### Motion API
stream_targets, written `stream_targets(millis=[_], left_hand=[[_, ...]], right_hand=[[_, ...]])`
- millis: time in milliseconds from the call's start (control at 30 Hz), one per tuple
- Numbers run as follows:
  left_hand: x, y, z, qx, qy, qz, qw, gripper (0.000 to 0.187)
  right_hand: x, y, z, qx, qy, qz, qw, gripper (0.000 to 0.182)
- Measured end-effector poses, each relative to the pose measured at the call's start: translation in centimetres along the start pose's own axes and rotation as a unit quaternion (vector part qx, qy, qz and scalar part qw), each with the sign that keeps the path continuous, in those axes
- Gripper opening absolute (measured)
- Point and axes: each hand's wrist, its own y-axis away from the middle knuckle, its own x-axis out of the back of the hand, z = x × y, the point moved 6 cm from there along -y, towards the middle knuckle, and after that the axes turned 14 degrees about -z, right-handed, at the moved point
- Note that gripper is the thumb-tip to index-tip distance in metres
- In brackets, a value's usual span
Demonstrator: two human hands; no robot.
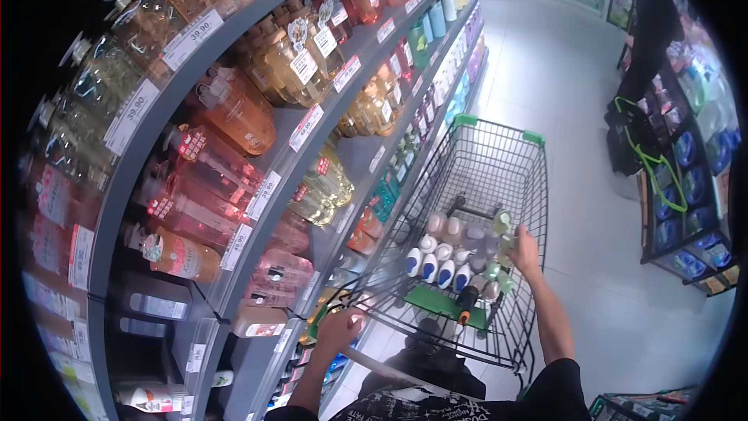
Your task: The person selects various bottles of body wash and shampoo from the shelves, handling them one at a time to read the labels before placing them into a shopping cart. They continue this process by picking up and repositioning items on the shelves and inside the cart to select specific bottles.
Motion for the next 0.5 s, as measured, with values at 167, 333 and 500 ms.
stream_targets(millis=[167,333,500], left_hand=[[1.6,-3.1,10.0,-0.249,0.191,0.045,0.948,0.055],[5.6,-4.9,23.6,-0.417,0.271,0.031,0.867,0.095],[4.2,-4.6,26.5,-0.432,0.561,-0.188,0.681,0.083]], right_hand=[[13.1,9.2,-12.4,0.135,-0.115,-0.017,0.984,0.06],[22.3,15.1,-22.0,0.297,-0.233,-0.017,0.926,0.058],[21.3,13.6,-21.8,0.273,-0.524,0.062,0.805,0.049]])
